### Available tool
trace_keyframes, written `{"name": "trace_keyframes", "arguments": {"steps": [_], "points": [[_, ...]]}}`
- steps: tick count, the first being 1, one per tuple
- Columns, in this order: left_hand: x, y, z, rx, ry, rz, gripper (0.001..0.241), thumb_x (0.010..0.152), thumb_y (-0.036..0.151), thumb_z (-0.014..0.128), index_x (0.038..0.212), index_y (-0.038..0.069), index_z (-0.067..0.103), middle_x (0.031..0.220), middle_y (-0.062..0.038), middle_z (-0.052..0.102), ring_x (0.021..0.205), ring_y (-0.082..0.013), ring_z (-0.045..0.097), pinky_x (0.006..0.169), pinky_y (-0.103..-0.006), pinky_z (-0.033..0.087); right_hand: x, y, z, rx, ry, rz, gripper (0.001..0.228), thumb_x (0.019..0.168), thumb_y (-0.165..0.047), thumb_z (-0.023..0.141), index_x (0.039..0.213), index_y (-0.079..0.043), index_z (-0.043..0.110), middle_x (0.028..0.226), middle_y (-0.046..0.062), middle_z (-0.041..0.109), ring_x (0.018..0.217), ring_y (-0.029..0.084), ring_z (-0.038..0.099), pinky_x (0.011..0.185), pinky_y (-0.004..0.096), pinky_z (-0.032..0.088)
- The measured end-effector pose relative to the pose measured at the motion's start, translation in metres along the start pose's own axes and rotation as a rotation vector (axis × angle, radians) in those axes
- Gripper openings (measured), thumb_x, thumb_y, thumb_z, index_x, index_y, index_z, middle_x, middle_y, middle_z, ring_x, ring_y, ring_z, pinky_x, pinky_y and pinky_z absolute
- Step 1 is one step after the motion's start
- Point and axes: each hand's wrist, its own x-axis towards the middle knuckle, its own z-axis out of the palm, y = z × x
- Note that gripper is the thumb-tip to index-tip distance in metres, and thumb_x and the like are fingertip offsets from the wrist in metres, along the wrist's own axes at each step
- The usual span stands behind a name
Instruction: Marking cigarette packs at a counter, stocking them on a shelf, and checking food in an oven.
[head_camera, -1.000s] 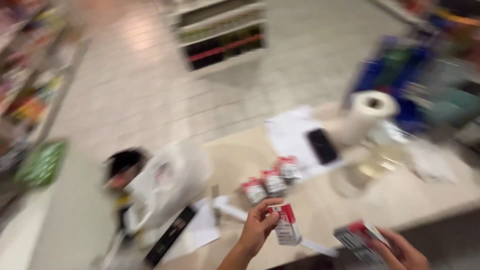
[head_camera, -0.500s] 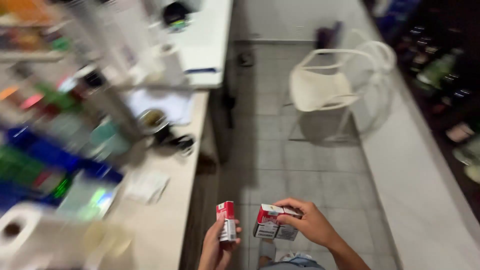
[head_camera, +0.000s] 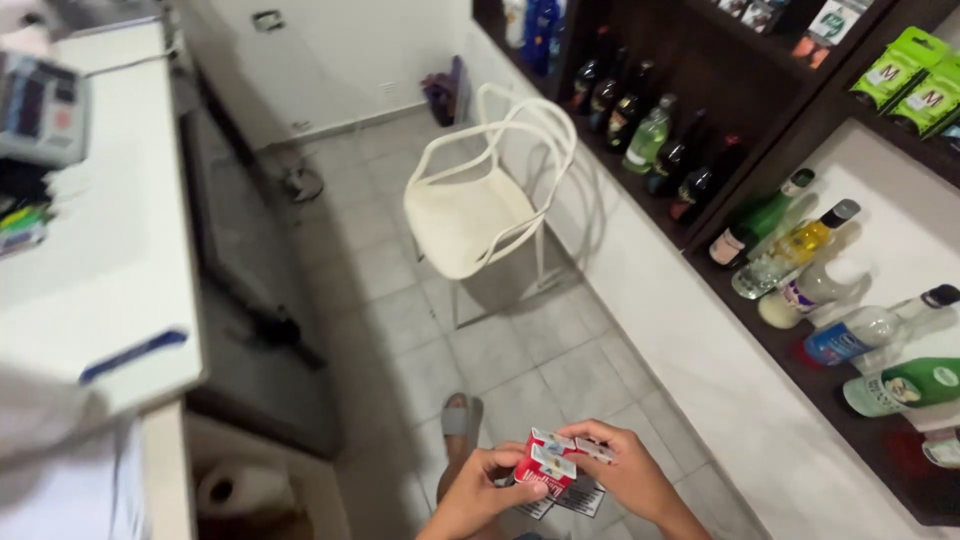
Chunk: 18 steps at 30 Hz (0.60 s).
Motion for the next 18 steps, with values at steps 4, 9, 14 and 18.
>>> {"name": "trace_keyframes", "arguments": {"steps": [4,9,14,18], "points": [[0.081,0.007,-0.052,0.018,-0.016,0.005,0.011,0.084,0.015,0.086,0.088,0.006,0.08,0.109,-0.005,0.076,0.096,-0.0108,0.069,0.084,-0.0222,0.054,0.085,0.006,-0.015,0.088,0.065,-0.09,0.024,0.084,-0.005,0.079,0.107,-0.005,0.085,0.102,0.004,0.088,0.093,0.01,0.077,0.084,0.023,0.057],[0.181,0.061,-0.121,-0.114,-0.042,-0.064,0.022,0.079,0.006,0.087,0.099,-0.003,0.082,0.107,-0.012,0.077,0.094,-0.0172,0.07,0.08,-0.0275,0.058,0.19,-0.045,-0.035,0.086,0.17,-0.04,0.025,0.089,-0.018,0.074,0.111,-0.008,0.081,0.093,0.006,0.084,0.084,0.01,0.075,0.074,0.024,0.056],[0.267,0.114,-0.156,0.082,-0.331,-0.024,0.018,0.081,0.022,0.087,0.091,0.008,0.079,0.107,-0.005,0.076,0.098,-0.0127,0.067,0.091,-0.0258,0.051,0.263,-0.111,-0.046,0.051,0.291,-0.113,0.025,0.09,-0.022,0.072,0.11,-0.007,0.076,0.091,0.006,0.082,0.074,0.013,0.078,0.07,0.026,0.061],[0.321,0.108,-0.161,0.05,-0.433,0.044,0.018,0.082,0.019,0.086,0.094,0.008,0.079,0.112,-0.005,0.075,0.104,-0.014,0.068,0.098,-0.0264,0.05,0.3,-0.136,-0.054,0.104,0.382,-0.169,0.022,0.09,-0.022,0.073,0.105,-0.007,0.076,0.089,0.005,0.081,0.07,0.01,0.066,0.065,0.025,0.052]]}}
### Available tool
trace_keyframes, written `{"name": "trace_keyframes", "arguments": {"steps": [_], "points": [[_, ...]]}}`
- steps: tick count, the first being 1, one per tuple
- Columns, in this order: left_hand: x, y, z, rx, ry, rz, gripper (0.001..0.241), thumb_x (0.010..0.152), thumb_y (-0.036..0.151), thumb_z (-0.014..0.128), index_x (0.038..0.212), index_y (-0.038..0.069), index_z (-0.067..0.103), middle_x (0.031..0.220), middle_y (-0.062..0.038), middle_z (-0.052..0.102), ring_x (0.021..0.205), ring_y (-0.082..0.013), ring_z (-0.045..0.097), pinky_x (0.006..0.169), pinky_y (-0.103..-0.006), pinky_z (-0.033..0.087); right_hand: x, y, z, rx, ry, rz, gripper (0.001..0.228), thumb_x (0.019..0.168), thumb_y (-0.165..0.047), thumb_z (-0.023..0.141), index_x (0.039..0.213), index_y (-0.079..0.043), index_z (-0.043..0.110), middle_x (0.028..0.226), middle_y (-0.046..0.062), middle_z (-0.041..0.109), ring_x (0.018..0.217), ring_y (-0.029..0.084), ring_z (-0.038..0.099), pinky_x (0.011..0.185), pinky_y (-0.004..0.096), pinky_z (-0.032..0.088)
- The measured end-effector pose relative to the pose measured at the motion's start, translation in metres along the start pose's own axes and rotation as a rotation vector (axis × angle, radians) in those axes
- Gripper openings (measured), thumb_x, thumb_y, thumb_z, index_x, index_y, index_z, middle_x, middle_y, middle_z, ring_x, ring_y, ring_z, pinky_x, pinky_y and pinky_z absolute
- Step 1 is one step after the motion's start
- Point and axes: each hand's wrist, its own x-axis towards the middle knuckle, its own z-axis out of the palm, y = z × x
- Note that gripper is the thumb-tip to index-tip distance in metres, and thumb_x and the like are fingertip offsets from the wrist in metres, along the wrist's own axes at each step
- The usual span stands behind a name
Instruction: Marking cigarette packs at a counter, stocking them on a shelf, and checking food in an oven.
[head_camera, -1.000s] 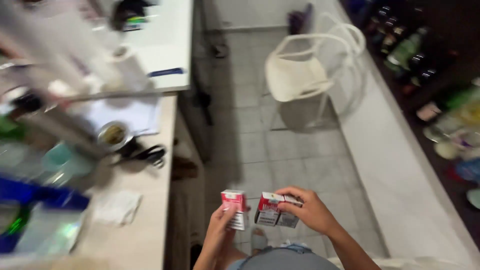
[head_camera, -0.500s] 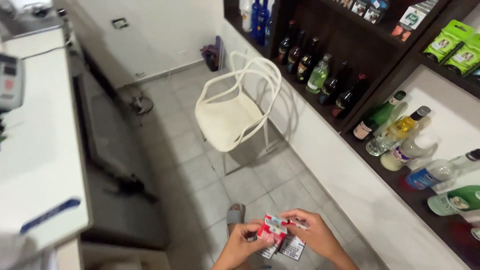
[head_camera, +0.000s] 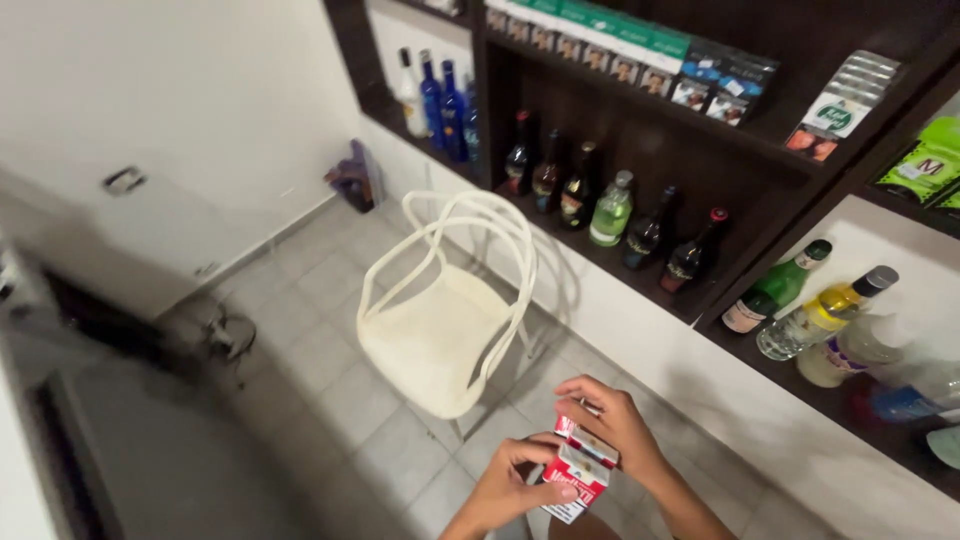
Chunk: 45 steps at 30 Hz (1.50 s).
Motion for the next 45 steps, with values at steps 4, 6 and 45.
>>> {"name": "trace_keyframes", "arguments": {"steps": [4,6,45], "points": [[0.029,0.013,-0.022,0.009,0.012,0.005,0.014,0.082,0.018,0.087,0.088,0.008,0.078,0.109,-0.004,0.074,0.1,-0.0144,0.068,0.093,-0.0279,0.051,0.037,0.016,-0.016,0.075,0.039,0.034,0.018,0.093,-0.016,0.069,0.105,-0.006,0.078,0.08,0.003,0.076,0.069,0.01,0.064,0.065,0.025,0.051],[0.042,0.007,-0.037,-0.073,0.077,-0.033,0.016,0.081,0.018,0.087,0.09,0.006,0.081,0.109,-0.008,0.076,0.102,-0.0181,0.07,0.095,-0.0309,0.051,0.059,0.032,-0.038,-0.068,0.051,-0.012,0.022,0.097,-0.02,0.061,0.11,-0.011,0.075,0.092,0.004,0.085,0.078,0.013,0.079,0.07,0.023,0.065],[0.22,-0.002,-0.24,-0.097,0.353,-0.066,0.011,0.085,0.008,0.08,0.09,-0.001,0.081,0.089,-0.007,0.075,0.083,-0.0156,0.065,0.075,-0.0281,0.05,0.38,-0.211,-0.288,-0.936,0.309,0.044,0.036,0.079,-0.024,0.092,0.108,-0.005,0.083,0.094,0.017,0.08,0.093,0.023,0.072,0.085,0.035,0.056]]}}
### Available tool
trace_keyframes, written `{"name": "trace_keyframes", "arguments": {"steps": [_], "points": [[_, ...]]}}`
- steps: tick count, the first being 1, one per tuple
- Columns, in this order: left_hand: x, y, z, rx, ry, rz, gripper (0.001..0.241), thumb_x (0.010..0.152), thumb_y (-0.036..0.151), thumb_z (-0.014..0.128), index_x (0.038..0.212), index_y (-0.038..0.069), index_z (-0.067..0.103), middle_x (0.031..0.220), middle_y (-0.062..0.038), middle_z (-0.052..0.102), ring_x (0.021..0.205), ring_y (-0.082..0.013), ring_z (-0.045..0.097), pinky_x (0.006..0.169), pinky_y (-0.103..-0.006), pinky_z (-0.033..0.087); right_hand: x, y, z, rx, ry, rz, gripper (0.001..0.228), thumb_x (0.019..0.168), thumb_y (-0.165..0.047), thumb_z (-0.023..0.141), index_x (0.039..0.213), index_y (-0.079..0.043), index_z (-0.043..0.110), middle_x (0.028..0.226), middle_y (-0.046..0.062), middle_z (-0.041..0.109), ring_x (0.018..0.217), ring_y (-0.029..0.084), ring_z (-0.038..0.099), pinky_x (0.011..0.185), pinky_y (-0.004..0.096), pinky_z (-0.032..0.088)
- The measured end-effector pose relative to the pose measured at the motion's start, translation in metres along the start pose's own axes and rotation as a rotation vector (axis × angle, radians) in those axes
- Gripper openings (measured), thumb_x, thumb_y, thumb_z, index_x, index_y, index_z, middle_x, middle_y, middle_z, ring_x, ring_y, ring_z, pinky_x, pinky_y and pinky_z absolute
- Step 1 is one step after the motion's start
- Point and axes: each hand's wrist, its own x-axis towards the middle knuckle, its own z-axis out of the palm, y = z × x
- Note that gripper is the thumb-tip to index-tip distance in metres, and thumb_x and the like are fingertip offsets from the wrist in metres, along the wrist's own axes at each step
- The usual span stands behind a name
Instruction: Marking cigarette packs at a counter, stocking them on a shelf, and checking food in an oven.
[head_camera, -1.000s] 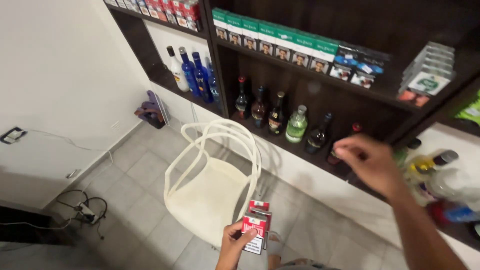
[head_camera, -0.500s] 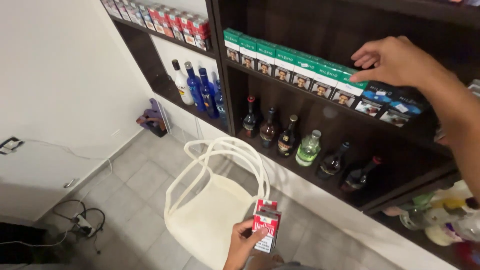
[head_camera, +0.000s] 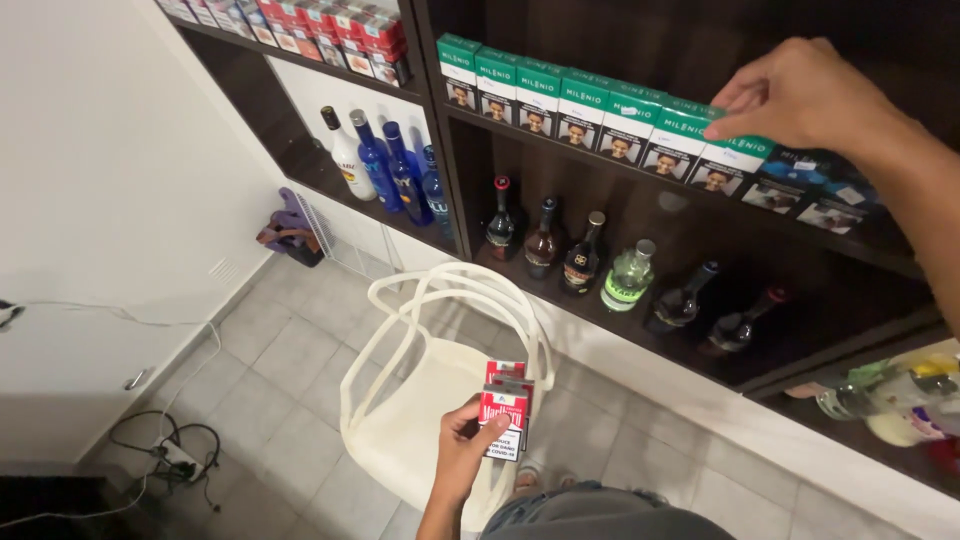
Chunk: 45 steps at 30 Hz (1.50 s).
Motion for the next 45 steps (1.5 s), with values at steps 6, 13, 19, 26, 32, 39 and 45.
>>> {"name": "trace_keyframes", "arguments": {"steps": [6,13,19,26,32,39,45], "points": [[0.001,-0.011,0.001,-0.018,-0.02,-0.063,0.01,0.084,0.009,0.08,0.087,0.0,0.08,0.087,-0.006,0.075,0.081,-0.0149,0.064,0.074,-0.0287,0.05,-0.003,-0.012,-0.007,-0.03,-0.02,0.083,0.036,0.08,-0.023,0.091,0.11,-0.007,0.082,0.101,0.016,0.08,0.099,0.024,0.072,0.087,0.038,0.055],[0.007,-0.009,0.002,-0.017,-0.035,-0.051,0.01,0.085,0.009,0.08,0.089,0.0,0.081,0.089,-0.008,0.077,0.082,-0.0157,0.066,0.074,-0.0286,0.051,0.008,-0.003,-0.011,-0.041,-0.01,0.123,0.036,0.08,-0.024,0.093,0.109,-0.005,0.082,0.101,0.016,0.079,0.098,0.023,0.07,0.084,0.039,0.054],[0.007,-0.01,-0.002,-0.027,-0.028,-0.033,0.009,0.085,0.009,0.08,0.089,0.0,0.08,0.09,-0.006,0.076,0.084,-0.015,0.066,0.076,-0.0282,0.051,0.046,0.034,0.001,-0.104,0.004,0.165,0.041,0.083,-0.036,0.091,0.113,-0.01,0.081,0.103,0.011,0.076,0.096,0.028,0.067,0.078,0.042,0.048],[0.008,-0.015,-0.003,-0.046,0.0,-0.041,0.011,0.084,0.01,0.081,0.087,0.0,0.08,0.09,-0.008,0.076,0.085,-0.0162,0.066,0.078,-0.0293,0.051,0.078,0.003,-0.004,-0.07,-0.041,0.205,0.045,0.088,-0.038,0.086,0.123,-0.013,0.074,0.124,0.016,0.07,0.114,0.035,0.062,0.091,0.049,0.046],[0.009,-0.011,-0.005,-0.027,0.028,-0.039,0.01,0.085,0.01,0.079,0.087,0.0,0.08,0.09,-0.006,0.076,0.084,-0.0153,0.066,0.078,-0.0282,0.049,0.116,-0.021,0.007,-0.074,-0.101,0.12,0.046,0.085,-0.042,0.085,0.121,-0.015,0.074,0.12,0.009,0.072,0.109,0.029,0.064,0.089,0.045,0.045],[0.007,-0.015,-0.011,-0.041,0.096,-0.071,0.012,0.084,0.01,0.08,0.09,0.0,0.082,0.087,-0.007,0.077,0.08,-0.0153,0.067,0.072,-0.0286,0.052,0.127,-0.041,0.02,-0.052,-0.163,0.161,0.044,0.083,-0.041,0.086,0.117,-0.018,0.074,0.117,0.004,0.074,0.109,0.024,0.065,0.091,0.04,0.044],[0.011,-0.02,-0.013,-0.05,0.104,-0.067,0.013,0.084,0.011,0.081,0.089,-0.001,0.081,0.086,-0.007,0.076,0.079,-0.0144,0.065,0.071,-0.0279,0.051,0.117,-0.05,0.02,0.014,-0.165,0.097,0.029,0.087,-0.027,0.084,0.111,-0.011,0.078,0.107,0.008,0.078,0.101,0.021,0.068,0.088,0.036,0.048]]}}
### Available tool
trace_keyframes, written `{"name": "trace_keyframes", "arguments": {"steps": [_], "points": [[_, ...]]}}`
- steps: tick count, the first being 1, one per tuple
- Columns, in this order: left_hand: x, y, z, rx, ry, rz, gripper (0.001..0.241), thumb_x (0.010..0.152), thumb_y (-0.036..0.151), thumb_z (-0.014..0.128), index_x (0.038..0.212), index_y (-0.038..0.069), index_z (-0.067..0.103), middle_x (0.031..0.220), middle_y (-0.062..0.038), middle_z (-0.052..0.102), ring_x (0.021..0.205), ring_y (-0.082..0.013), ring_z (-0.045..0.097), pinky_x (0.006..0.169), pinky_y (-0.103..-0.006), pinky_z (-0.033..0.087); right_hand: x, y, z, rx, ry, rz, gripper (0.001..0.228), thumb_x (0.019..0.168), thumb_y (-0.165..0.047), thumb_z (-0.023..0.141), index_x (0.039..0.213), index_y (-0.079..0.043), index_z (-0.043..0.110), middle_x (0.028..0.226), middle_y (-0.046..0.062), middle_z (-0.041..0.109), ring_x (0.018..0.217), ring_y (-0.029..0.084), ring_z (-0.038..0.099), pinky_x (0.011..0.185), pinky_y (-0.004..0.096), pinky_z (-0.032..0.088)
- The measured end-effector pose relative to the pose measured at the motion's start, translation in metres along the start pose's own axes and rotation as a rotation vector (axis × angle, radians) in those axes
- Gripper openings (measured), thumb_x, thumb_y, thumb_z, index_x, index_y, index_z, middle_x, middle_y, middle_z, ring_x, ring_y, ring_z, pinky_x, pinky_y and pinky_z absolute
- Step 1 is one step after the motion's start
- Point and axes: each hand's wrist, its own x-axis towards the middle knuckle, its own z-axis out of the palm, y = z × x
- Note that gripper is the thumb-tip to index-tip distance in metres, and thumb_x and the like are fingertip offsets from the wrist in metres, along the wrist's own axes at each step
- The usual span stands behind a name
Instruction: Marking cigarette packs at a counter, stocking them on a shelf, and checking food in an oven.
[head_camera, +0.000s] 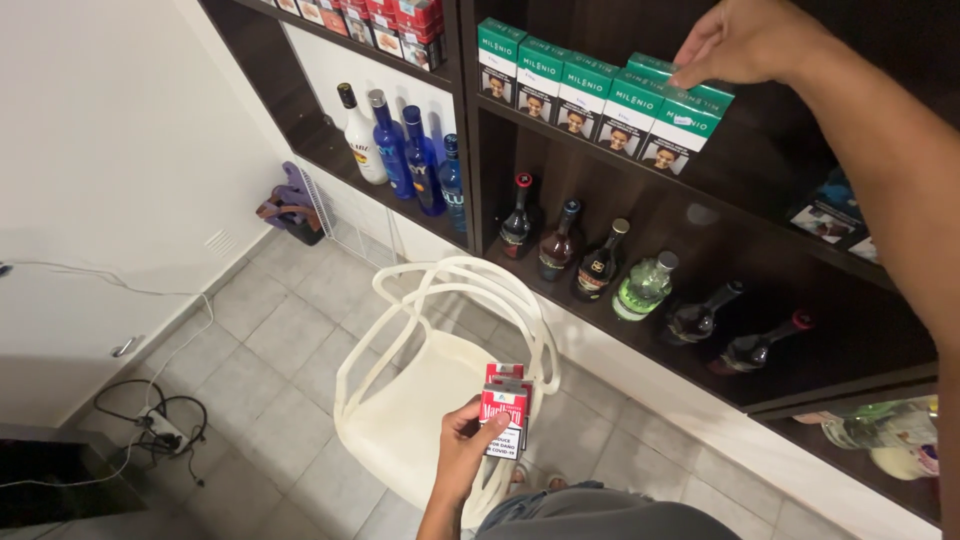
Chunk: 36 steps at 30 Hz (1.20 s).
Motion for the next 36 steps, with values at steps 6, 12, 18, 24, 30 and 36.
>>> {"name": "trace_keyframes", "arguments": {"steps": [6,12,18,24,30,36], "points": [[0.004,0.0,0.0,0.005,-0.02,0.018,0.013,0.085,0.012,0.08,0.089,0.0,0.081,0.087,-0.006,0.075,0.079,-0.0145,0.065,0.07,-0.0281,0.05,0.0,-0.005,0.0,-0.012,-0.005,0.031,0.028,0.088,-0.028,0.085,0.111,-0.013,0.077,0.107,0.007,0.078,0.103,0.021,0.068,0.091,0.037,0.047],[0.005,0.005,0.002,0.006,-0.019,-0.009,0.014,0.084,0.013,0.081,0.091,0.0,0.082,0.085,-0.007,0.077,0.076,-0.0158,0.067,0.069,-0.0293,0.053,-0.014,-0.022,-0.002,-0.027,0.003,0.046,0.029,0.089,-0.033,0.083,0.112,-0.015,0.077,0.115,0.007,0.076,0.113,0.024,0.065,0.098,0.042,0.046],[0.007,0.0,-0.003,0.016,-0.006,-0.008,0.015,0.084,0.013,0.082,0.09,0.0,0.082,0.085,-0.006,0.075,0.078,-0.0144,0.064,0.07,-0.0279,0.05,-0.019,-0.028,-0.009,-0.046,-0.076,0.108,0.031,0.093,-0.037,0.076,0.117,-0.017,0.075,0.13,0.009,0.071,0.126,0.03,0.059,0.11,0.048,0.038],[0.005,0.006,-0.007,0.037,0.007,-0.029,0.022,0.083,0.017,0.082,0.096,-0.001,0.084,0.086,-0.008,0.078,0.074,-0.0161,0.068,0.064,-0.0288,0.053,-0.058,-0.014,-0.024,-0.087,-0.027,0.035,0.043,0.101,-0.037,0.066,0.136,-0.013,0.066,0.141,0.013,0.063,0.13,0.033,0.055,0.112,0.052,0.039],[0.01,-0.007,-0.021,0.05,0.03,-0.038,0.02,0.082,0.014,0.081,0.095,-0.001,0.084,0.087,-0.009,0.079,0.075,-0.0192,0.07,0.063,-0.0318,0.056,-0.115,0.082,-0.036,-0.179,-0.054,0.107,0.072,0.07,-0.04,0.085,0.137,-0.017,0.07,0.13,0.011,0.075,0.119,0.025,0.069,0.111,0.034,0.045],[0.017,0.004,-0.006,0.068,-0.034,-0.092,0.023,0.082,0.014,0.082,0.096,-0.004,0.084,0.084,-0.009,0.078,0.072,-0.0165,0.066,0.06,-0.0313,0.054,-0.182,0.149,-0.033,-0.051,0.123,0.153,0.064,0.064,-0.018,0.096,0.123,-0.005,0.079,0.116,0.012,0.08,0.103,0.024,0.074,0.101,0.036,0.054]]}}
